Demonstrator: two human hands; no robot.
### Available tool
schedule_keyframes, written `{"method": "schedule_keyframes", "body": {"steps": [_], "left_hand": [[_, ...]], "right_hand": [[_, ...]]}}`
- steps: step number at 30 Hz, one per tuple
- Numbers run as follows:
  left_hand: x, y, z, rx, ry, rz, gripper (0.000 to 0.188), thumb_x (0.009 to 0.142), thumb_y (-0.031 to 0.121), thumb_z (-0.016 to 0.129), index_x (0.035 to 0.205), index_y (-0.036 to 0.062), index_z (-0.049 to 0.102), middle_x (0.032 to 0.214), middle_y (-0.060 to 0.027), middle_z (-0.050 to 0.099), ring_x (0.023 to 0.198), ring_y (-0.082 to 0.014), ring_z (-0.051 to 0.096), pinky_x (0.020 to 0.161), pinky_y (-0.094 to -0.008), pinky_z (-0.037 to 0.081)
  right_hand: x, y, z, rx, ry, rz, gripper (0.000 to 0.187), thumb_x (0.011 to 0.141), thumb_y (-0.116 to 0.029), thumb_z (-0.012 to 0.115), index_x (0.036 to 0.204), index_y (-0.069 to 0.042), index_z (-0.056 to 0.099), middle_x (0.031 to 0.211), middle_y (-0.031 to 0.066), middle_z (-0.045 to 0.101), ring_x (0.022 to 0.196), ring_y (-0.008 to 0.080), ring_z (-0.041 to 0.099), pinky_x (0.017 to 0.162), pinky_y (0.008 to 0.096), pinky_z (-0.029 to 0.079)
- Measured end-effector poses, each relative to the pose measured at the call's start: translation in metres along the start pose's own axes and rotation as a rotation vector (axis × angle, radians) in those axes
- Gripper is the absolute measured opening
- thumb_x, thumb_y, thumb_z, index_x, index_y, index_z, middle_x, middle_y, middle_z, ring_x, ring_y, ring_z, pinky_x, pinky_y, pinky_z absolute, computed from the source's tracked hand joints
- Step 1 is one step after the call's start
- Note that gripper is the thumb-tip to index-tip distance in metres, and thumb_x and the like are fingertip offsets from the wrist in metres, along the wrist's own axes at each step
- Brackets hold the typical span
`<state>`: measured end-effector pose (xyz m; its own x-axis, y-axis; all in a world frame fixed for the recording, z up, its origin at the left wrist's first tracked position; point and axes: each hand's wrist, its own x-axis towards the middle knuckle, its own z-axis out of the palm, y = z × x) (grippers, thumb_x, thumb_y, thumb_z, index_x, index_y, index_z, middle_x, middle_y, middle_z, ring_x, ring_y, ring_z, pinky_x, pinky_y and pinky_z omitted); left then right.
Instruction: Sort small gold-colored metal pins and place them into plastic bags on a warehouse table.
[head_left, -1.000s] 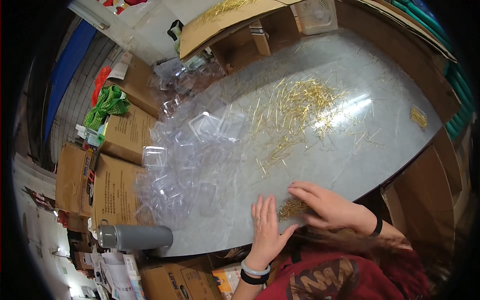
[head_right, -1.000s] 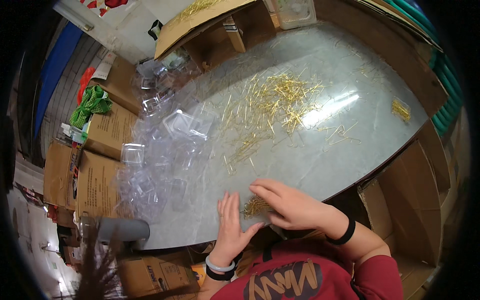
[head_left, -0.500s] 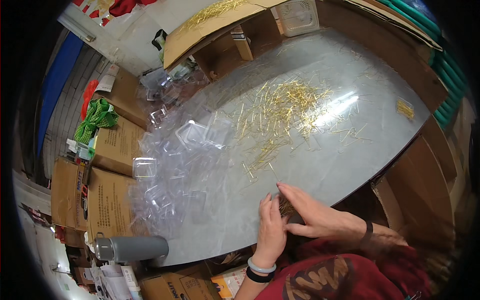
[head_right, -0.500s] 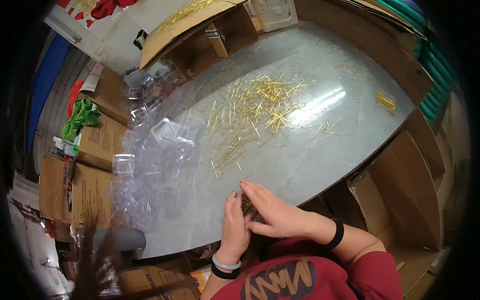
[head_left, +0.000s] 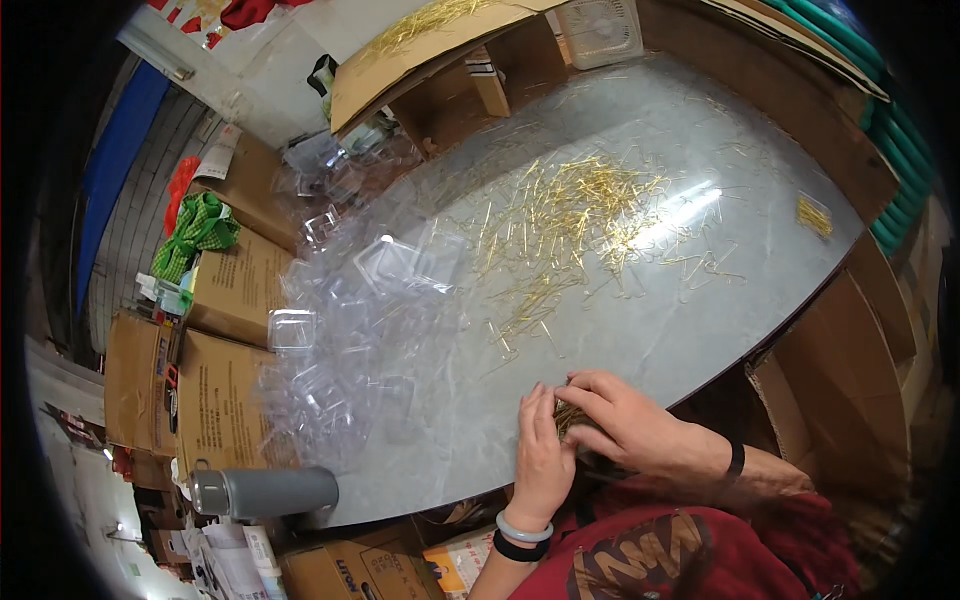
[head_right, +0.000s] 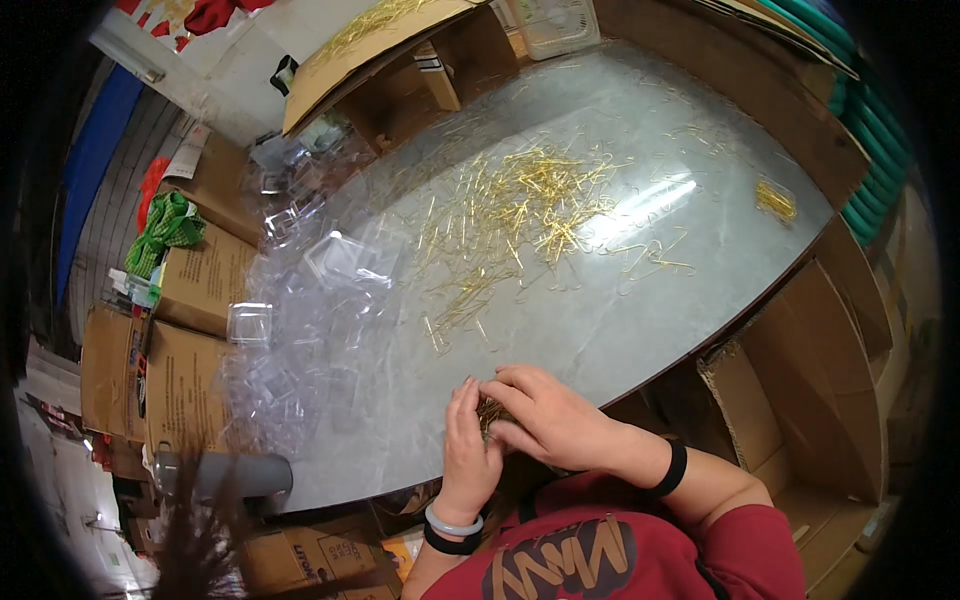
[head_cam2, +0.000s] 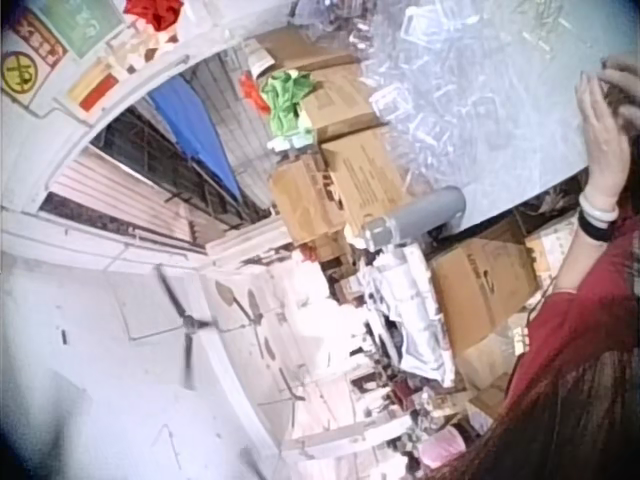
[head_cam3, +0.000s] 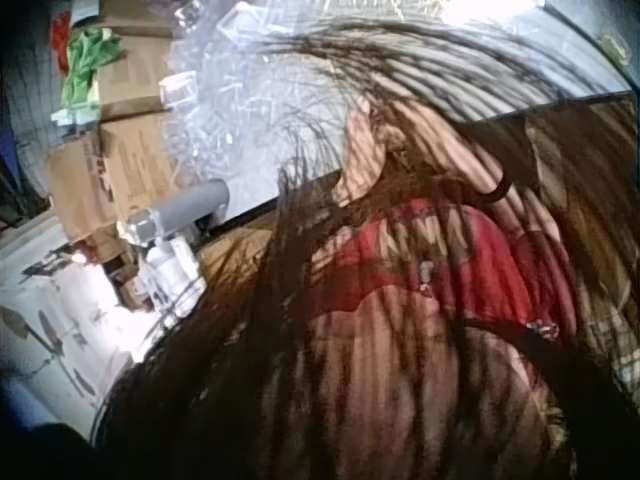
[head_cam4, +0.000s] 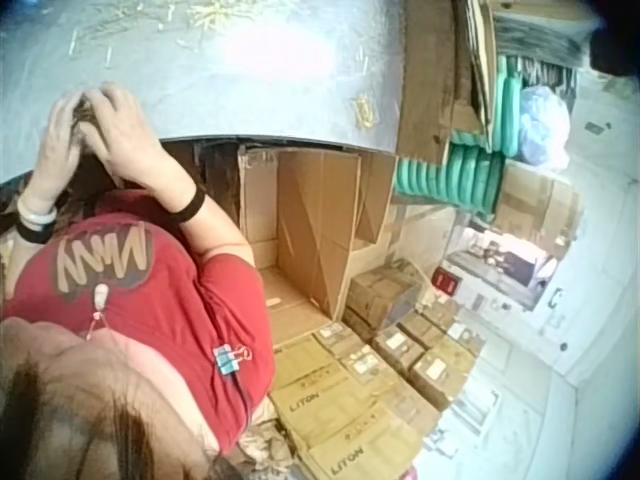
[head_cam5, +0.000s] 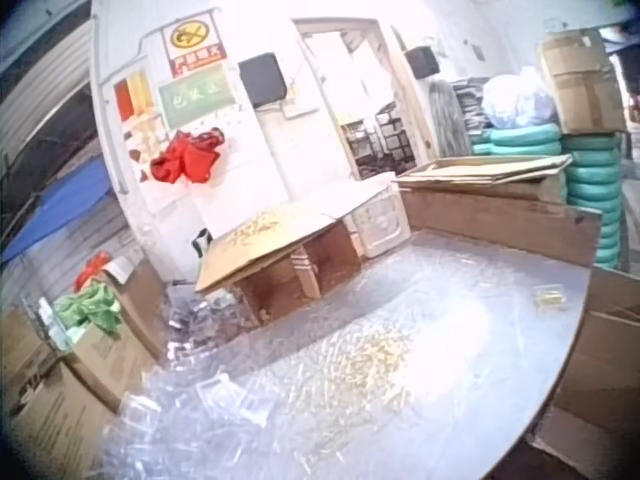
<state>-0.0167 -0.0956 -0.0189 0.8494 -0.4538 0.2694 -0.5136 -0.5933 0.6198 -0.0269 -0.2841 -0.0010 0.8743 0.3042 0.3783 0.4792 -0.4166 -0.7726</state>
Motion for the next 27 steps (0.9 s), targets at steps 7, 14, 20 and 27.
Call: {"method": "schedule_keyframes", "body": {"steps": [7,14,20,27], "left_hand": [[0.002,0.003,-0.001,-0.011,0.002,0.002,0.058,0.090,0.002,0.067,0.144,-0.0014,0.046,0.139,-0.0246,0.049,0.137,-0.0465,0.045,0.117,-0.0541,0.036],[0.003,0.003,-0.001,0.066,-0.002,0.063,0.049,0.091,0.005,0.069,0.138,-0.0015,0.054,0.132,-0.0215,0.054,0.133,-0.0449,0.049,0.117,-0.0568,0.035],[0.005,0.004,0.005,0.114,-0.043,0.115,0.052,0.095,0.002,0.062,0.142,-0.0082,0.043,0.139,-0.0255,0.047,0.137,-0.0461,0.044,0.119,-0.0604,0.031],[-0.001,0.001,0.006,0.102,0.013,0.054,0.070,0.094,-0.005,0.058,0.156,-0.0049,0.025,0.148,-0.0308,0.042,0.137,-0.0509,0.041,0.114,-0.0533,0.038]], "right_hand": [[-0.004,0.010,0.006,-0.172,0.085,-0.183,0.029,0.083,-0.009,0.076,0.105,-0.001,0.060,0.122,0.0193,0.060,0.123,0.0413,0.057,0.107,0.0533,0.046],[-0.013,0.009,-0.010,-0.212,0.166,-0.026,0.025,0.082,0.001,0.071,0.104,0.001,0.060,0.124,0.0202,0.060,0.127,0.0428,0.056,0.106,0.0478,0.048],[-0.014,-0.002,0.016,-0.135,0.095,0.031,0.068,0.082,0.008,0.060,0.146,0.011,0.037,0.149,0.0338,0.041,0.139,0.0504,0.042,0.116,0.0508,0.039],[0.001,-0.004,0.005,-0.319,-0.111,-0.058,0.069,0.083,0.000,0.061,0.147,0.010,0.038,0.149,0.0304,0.043,0.143,0.0474,0.039,0.120,0.0502,0.034]]}}
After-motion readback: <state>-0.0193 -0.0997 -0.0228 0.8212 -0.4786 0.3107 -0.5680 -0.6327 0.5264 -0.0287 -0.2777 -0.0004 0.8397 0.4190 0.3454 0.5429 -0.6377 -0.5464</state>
